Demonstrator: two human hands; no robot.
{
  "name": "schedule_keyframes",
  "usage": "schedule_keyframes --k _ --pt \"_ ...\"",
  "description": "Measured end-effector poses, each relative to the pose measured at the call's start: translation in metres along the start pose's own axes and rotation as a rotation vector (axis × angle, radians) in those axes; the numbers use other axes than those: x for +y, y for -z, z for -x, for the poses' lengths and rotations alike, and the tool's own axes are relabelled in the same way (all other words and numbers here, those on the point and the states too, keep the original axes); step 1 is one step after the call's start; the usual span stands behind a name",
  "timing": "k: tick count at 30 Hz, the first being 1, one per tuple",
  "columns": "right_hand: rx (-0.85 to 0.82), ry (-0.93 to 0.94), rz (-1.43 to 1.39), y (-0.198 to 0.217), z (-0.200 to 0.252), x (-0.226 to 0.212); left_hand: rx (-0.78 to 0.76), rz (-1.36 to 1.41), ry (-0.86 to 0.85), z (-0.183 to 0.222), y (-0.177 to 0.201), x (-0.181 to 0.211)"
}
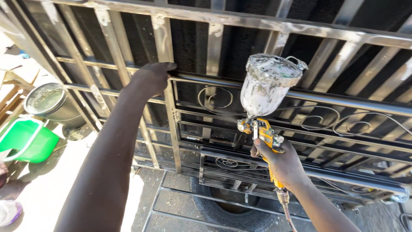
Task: Spray painting a decorative metal gate using a pneumatic spray gun
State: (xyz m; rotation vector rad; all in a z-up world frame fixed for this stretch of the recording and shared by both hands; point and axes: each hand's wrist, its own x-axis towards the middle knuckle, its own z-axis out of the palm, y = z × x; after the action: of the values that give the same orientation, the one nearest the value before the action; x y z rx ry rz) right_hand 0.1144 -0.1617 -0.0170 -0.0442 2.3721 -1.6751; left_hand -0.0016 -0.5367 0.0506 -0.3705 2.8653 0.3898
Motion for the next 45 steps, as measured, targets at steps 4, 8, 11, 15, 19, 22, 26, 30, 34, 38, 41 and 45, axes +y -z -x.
schedule_keyframes --k 4,8,11,15,19,22,26,30,34,38,41,45 --pt "0.111 -0.083 0.009 -0.039 -0.015 -0.005 0.180 0.075 -0.102 -0.021 -0.029 -0.026" --pt "0.063 -0.033 0.037 -0.063 -0.024 -0.016 0.210 0.156 -0.080 -0.025 -0.032 -0.026" --pt "0.034 -0.023 0.027 -0.079 -0.026 -0.025 0.192 0.315 0.018 -0.013 -0.022 -0.021" --pt "-0.019 -0.076 0.002 -0.086 -0.024 -0.036 0.169 0.117 -0.061 -0.003 -0.023 -0.017" --pt "0.019 -0.087 -0.074 -0.073 -0.020 -0.031 0.170 0.114 -0.066 -0.002 -0.021 -0.020" --pt "0.039 -0.152 0.061 -0.042 -0.010 -0.027 0.182 0.091 -0.072 0.004 -0.010 -0.007" --pt "-0.035 -0.047 0.047 0.012 0.003 0.007 -0.088 0.084 0.102 0.036 0.021 0.019" --pt "0.177 -0.049 -0.155 0.067 0.022 0.048 0.018 0.066 -0.013 0.014 0.004 0.004" --pt "0.322 -0.052 -0.224 0.127 0.044 0.082 0.059 0.031 -0.076 0.003 -0.009 -0.009" --pt "0.534 -0.053 -0.100 0.187 0.064 0.113 0.084 0.007 -0.111 0.010 -0.009 -0.009" --pt "0.679 -0.101 -0.076 0.221 0.074 0.125 0.057 -0.019 -0.061 0.023 -0.001 0.001" --pt "0.934 -0.380 0.337 0.237 0.096 0.119 0.061 -0.047 -0.038 0.031 -0.001 0.010"
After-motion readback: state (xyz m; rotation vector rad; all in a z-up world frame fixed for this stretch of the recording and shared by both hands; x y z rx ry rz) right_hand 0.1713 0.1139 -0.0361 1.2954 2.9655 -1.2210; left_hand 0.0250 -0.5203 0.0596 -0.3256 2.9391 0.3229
